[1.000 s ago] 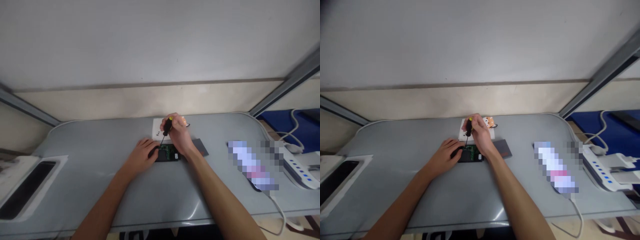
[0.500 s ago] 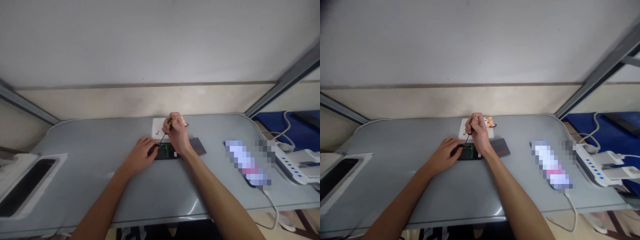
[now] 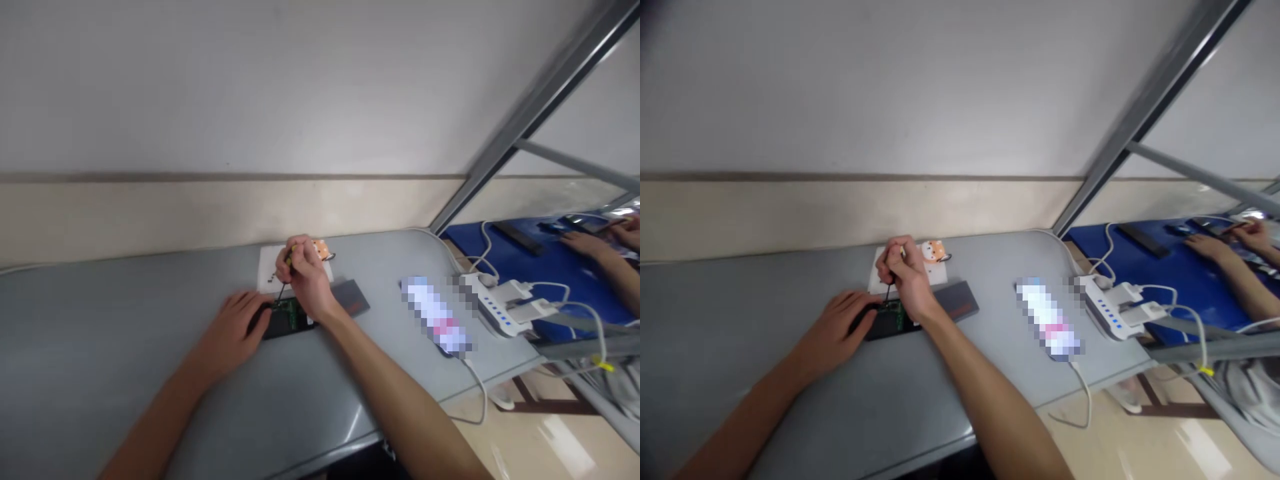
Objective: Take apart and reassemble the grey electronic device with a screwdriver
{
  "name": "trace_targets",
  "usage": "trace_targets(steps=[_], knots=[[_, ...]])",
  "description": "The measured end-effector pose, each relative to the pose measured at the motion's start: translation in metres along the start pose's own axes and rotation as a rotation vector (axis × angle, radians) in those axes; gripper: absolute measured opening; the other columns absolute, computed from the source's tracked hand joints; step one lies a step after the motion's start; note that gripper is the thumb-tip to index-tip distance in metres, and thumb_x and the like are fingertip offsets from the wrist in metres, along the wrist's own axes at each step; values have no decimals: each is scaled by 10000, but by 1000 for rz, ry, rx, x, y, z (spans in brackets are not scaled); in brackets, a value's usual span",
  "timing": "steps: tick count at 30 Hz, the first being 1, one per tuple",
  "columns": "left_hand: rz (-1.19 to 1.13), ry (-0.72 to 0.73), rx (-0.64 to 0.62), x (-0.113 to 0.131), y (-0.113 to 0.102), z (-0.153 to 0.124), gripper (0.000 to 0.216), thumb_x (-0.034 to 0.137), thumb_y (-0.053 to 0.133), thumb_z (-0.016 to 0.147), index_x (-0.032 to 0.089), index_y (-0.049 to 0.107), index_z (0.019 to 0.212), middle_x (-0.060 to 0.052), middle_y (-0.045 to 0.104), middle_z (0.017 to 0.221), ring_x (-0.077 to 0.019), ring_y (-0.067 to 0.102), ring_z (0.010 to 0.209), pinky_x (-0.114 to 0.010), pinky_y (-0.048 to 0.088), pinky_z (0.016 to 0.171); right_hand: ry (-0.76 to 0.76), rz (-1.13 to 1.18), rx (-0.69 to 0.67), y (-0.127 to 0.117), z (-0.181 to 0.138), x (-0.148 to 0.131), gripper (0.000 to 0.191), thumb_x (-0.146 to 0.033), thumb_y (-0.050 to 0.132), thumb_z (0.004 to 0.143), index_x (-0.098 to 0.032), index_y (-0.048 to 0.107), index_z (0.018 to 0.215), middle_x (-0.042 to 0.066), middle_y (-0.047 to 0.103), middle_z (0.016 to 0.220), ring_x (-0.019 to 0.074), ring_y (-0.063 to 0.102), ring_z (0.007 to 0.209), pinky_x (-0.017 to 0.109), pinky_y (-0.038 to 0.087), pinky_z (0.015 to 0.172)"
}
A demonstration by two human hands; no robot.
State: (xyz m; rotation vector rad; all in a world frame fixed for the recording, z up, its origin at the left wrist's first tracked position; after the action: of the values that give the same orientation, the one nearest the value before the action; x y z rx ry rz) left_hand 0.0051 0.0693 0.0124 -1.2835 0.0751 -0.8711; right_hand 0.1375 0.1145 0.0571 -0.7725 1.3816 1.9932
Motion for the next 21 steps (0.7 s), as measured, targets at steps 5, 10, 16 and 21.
trace_targets(steps=[5,10,16,21], knots=[[-6,-57,-42,5,1,1,269,266,408,1047,201,652,1140,-77,717,1105,-275,593,1082,-479,454,1011,5,-22,-8,3,-3,-3,376,-584,649,933,-266,449,919,-55,406,671,131,345,589,289,278,592],[-11,-57,-22,7,-1,-1,257,246,429,1043,205,657,1154,-70,718,1108,-258,595,1080,-471,458,1013,3,-30,15,1,-3,-2,383,-589,658,920,-268,449,913,-51,398,690,139,348,605,288,282,588],[-18,-69,-40,9,0,-3,240,215,435,1045,197,642,1163,-68,710,1118,-256,583,1098,-464,457,1017,6,-41,8,2,-7,-2,378,-589,657,927,-264,465,914,-48,410,695,136,350,605,284,295,593],[-10,-59,-30,12,-1,-3,241,202,448,1035,204,652,1164,-69,712,1112,-253,585,1106,-456,465,1016,1,-45,11,3,-9,-6,355,-574,649,942,-265,476,910,-46,402,688,138,342,605,286,291,593]])
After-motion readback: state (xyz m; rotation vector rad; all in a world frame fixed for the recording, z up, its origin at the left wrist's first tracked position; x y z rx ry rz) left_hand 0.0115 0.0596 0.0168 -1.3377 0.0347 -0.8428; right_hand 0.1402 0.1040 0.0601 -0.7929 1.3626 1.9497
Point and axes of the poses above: each hand's wrist, its own z-axis towards the middle knuckle, its own y-axis out of the palm, x = y × z, the point moved 8 cm from there along z, towards the middle knuckle
